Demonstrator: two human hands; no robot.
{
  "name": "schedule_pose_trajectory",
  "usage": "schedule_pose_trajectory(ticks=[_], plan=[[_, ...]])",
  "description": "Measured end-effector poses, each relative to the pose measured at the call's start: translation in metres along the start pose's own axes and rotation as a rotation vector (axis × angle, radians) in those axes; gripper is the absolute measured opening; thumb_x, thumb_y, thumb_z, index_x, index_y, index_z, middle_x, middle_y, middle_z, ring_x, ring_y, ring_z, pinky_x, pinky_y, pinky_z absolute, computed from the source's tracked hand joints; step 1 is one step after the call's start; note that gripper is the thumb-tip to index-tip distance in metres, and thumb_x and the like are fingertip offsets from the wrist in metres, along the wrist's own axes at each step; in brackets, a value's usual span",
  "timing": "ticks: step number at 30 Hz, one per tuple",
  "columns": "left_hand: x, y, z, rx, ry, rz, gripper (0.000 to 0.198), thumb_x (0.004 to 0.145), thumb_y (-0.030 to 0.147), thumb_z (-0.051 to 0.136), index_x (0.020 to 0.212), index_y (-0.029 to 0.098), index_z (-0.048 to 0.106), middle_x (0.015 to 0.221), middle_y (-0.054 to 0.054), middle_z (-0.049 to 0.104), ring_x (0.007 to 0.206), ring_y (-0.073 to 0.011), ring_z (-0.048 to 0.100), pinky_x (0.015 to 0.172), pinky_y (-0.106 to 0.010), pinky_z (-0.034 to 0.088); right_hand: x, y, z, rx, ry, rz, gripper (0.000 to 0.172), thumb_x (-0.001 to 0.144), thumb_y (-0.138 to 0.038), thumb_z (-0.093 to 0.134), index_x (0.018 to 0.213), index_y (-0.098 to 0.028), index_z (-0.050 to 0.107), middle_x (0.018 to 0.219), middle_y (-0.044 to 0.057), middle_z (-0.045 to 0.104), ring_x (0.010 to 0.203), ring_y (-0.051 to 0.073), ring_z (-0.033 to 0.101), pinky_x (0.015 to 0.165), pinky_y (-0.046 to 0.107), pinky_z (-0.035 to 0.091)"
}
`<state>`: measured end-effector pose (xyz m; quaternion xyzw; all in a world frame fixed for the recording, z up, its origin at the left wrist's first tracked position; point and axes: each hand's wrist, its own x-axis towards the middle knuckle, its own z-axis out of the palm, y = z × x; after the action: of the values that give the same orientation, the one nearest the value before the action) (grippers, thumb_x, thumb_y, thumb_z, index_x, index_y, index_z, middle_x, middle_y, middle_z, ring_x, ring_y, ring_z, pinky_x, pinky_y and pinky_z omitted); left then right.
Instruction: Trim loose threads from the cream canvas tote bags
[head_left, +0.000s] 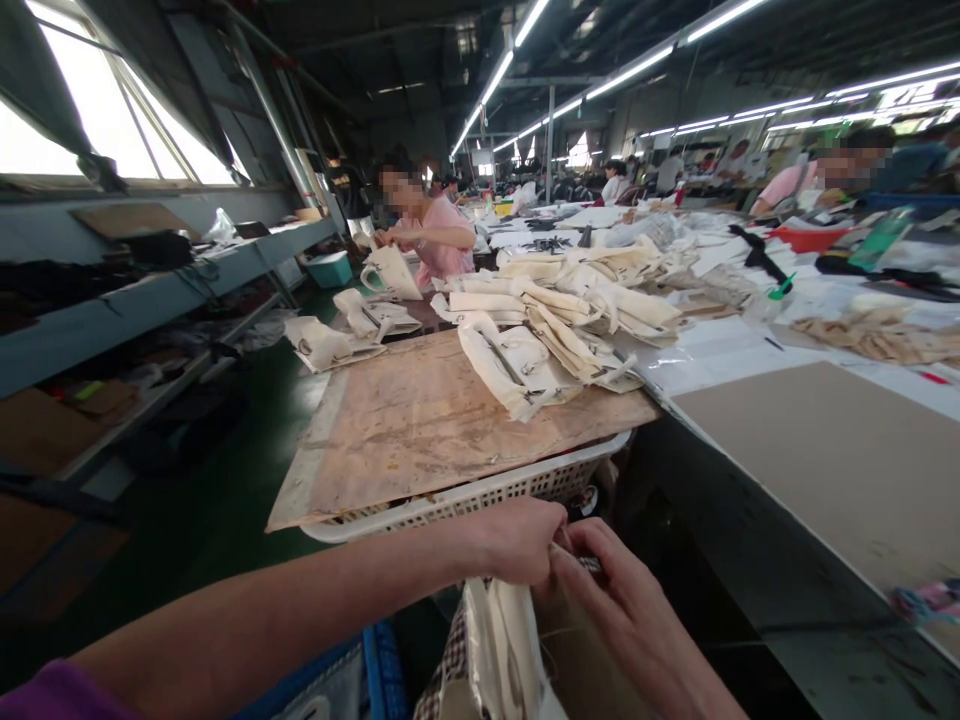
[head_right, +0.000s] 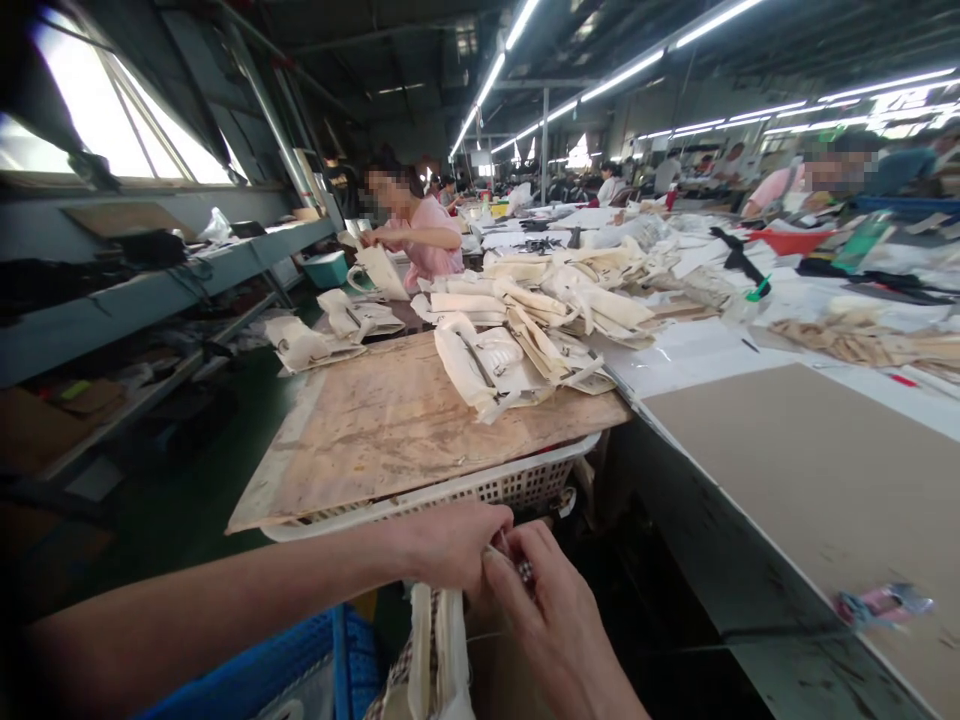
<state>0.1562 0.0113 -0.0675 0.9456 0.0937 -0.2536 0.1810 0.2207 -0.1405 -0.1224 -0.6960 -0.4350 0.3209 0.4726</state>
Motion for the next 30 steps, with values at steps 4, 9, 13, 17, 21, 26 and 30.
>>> schedule_pose_trajectory(ticks=[4, 9, 13, 17, 21, 26, 30], plan=[[-0.014, -0.009, 0.003, -0.336, -0.038, -0.031, 0.051, 0.052, 0.030, 0.078, 0.100, 0.021, 0.061, 0.076, 0.005, 0.062, 0.070, -0.0175, 0.061, 0.048, -0.020, 0.039, -0.002, 0.004, 0.006, -0.092, 0.030, -0.085, 0.032, 0.097, -0.045, 0.042, 0.090, -0.020, 0.062, 0.095, 0.005, 0.061, 0.087, 0.018, 0.061, 0.077, 0.027, 0.045], [-0.045, -0.016, 0.010, -0.502, 0.144, -0.055, 0.033, 0.064, 0.025, 0.064, 0.098, 0.022, 0.062, 0.076, 0.006, 0.061, 0.069, -0.0141, 0.056, 0.051, -0.020, 0.034, -0.006, 0.006, 0.011, -0.117, 0.061, -0.098, 0.032, 0.098, -0.044, 0.043, 0.092, -0.023, 0.066, 0.090, 0.002, 0.066, 0.082, 0.017, 0.062, 0.073, 0.024, 0.045], [-0.063, -0.011, 0.023, -0.516, 0.359, -0.083, 0.021, 0.076, 0.022, 0.054, 0.092, 0.021, 0.068, 0.072, 0.004, 0.061, 0.068, -0.0136, 0.055, 0.056, -0.021, 0.035, -0.010, 0.001, 0.014, -0.088, 0.083, -0.056, 0.033, 0.096, -0.048, 0.046, 0.097, -0.025, 0.070, 0.087, 0.001, 0.071, 0.079, 0.018, 0.065, 0.070, 0.022, 0.046], [-0.068, -0.005, 0.034, -0.568, 0.440, -0.130, 0.025, 0.087, 0.027, 0.048, 0.094, 0.021, 0.071, 0.069, 0.003, 0.061, 0.068, -0.0138, 0.056, 0.060, -0.022, 0.036, -0.012, -0.001, 0.017, -0.060, 0.094, -0.025, 0.036, 0.095, -0.052, 0.046, 0.095, -0.027, 0.072, 0.081, -0.001, 0.073, 0.073, 0.018, 0.067, 0.066, 0.021, 0.047], [-0.067, -0.004, 0.038, -0.499, 0.443, -0.103, 0.029, 0.093, 0.021, 0.041, 0.090, 0.019, 0.069, 0.079, 0.001, 0.068, 0.077, -0.0152, 0.061, 0.069, -0.023, 0.041, -0.012, 0.003, 0.017, -0.056, 0.070, -0.019, 0.035, 0.095, -0.051, 0.046, 0.097, -0.026, 0.071, 0.086, 0.000, 0.075, 0.079, 0.020, 0.070, 0.071, 0.022, 0.050], [-0.070, -0.005, 0.038, -0.370, 0.375, -0.084, 0.030, 0.098, 0.020, 0.032, 0.091, 0.019, 0.061, 0.087, -0.002, 0.070, 0.085, -0.0165, 0.064, 0.077, -0.024, 0.046, -0.012, 0.007, 0.016, -0.057, 0.055, -0.021, 0.038, 0.094, -0.052, 0.045, 0.100, -0.026, 0.071, 0.091, 0.002, 0.076, 0.084, 0.022, 0.071, 0.074, 0.023, 0.052], [-0.072, -0.004, 0.043, -0.020, 0.327, 0.006, 0.022, 0.094, 0.014, 0.039, 0.108, 0.016, 0.056, 0.105, -0.010, 0.068, 0.097, -0.0225, 0.064, 0.084, -0.032, 0.050, -0.011, 0.006, 0.014, -0.045, 0.047, -0.023, 0.038, 0.095, -0.052, 0.044, 0.104, -0.027, 0.072, 0.090, 0.002, 0.075, 0.085, 0.022, 0.071, 0.074, 0.023, 0.052]])
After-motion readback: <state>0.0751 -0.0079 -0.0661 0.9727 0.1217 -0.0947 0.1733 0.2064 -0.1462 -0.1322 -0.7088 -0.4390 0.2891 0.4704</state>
